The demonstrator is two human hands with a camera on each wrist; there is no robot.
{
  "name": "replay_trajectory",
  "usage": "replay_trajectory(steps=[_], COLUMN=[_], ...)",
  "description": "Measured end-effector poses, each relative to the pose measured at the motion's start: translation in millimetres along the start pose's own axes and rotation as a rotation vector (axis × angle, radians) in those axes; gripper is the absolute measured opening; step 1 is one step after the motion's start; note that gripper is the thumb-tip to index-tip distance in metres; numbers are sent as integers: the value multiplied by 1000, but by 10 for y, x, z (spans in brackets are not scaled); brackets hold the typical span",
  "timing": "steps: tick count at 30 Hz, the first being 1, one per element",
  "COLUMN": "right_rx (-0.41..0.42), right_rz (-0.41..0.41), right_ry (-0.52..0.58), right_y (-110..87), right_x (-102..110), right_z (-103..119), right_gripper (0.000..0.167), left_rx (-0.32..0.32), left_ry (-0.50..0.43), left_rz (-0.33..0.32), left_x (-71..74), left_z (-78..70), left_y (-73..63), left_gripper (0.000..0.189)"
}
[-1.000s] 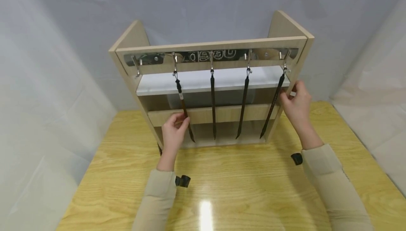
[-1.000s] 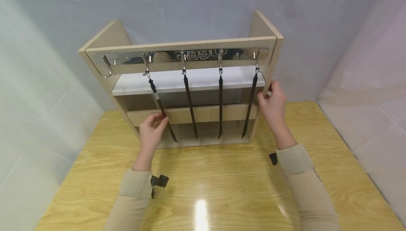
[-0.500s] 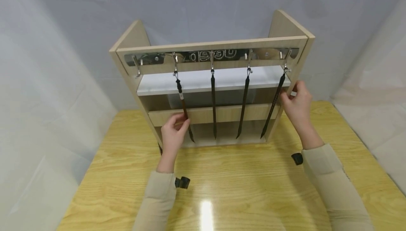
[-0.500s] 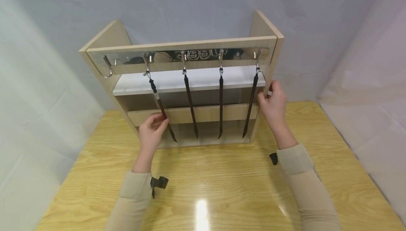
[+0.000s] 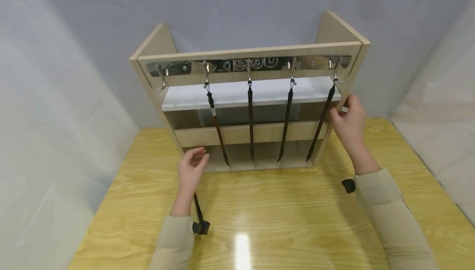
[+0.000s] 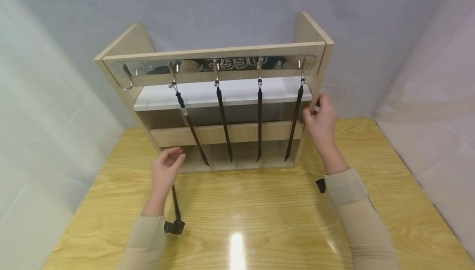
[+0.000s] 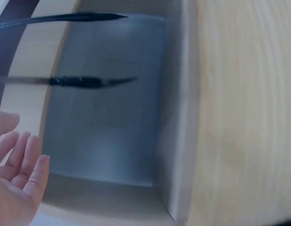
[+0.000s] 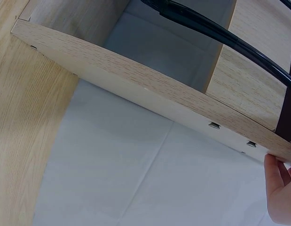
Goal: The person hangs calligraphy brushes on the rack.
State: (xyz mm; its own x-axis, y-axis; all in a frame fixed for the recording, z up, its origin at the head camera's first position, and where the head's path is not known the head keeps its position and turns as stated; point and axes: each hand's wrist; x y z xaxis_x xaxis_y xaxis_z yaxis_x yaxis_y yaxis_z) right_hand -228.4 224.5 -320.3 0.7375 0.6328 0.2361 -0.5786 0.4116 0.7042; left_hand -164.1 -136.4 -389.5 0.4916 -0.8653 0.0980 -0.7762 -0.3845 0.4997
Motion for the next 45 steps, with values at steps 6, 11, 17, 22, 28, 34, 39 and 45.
replay_trajectory(steps=[6, 11, 17, 22, 28, 34, 39, 45], right_rx=[-4, -1, -13, -20, -22, -13, 3, 8], right_rz=[7, -4, -6, 4, 11, 6, 3, 8], right_ry=[-9, -10, -9, -6, -23, -14, -7, -8], right_y=[-10, -12, -5, -9, -8, 5, 12, 14], right_x=[9, 11, 16, 23, 21, 15, 14, 10], right_z=[-8, -14, -4, 1, -11, -11, -9, -11], right_gripper=[17, 17, 18, 18, 18, 17, 17, 17], left_rx=[57, 92, 93, 104, 94, 102, 118, 165], left_ry=[63, 108, 164, 215, 286, 344, 377, 413], left_rz=[-33, -46, -48, -36, -4, 4, 25, 80], left_x=[125, 244, 354, 398, 420, 427, 433, 440], left_z=[354, 468, 572, 629, 694, 745, 788, 847], left_y=[-51, -96, -115, -126, -124, -114, -99, -76], left_gripper=[18, 18, 16, 14, 15, 17, 18, 22])
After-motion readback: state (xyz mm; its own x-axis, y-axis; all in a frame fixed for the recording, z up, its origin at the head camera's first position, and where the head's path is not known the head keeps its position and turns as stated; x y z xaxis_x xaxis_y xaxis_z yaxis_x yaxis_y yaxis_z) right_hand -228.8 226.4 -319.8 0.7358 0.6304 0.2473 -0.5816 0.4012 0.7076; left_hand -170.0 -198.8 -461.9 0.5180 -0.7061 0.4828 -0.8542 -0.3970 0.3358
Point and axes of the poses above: each hand's wrist, its own y-axis towards the middle knuckle, its own x-axis out of the back of the hand, z = x × y, and after that the axes turned 12 degrees about -z, right-handed
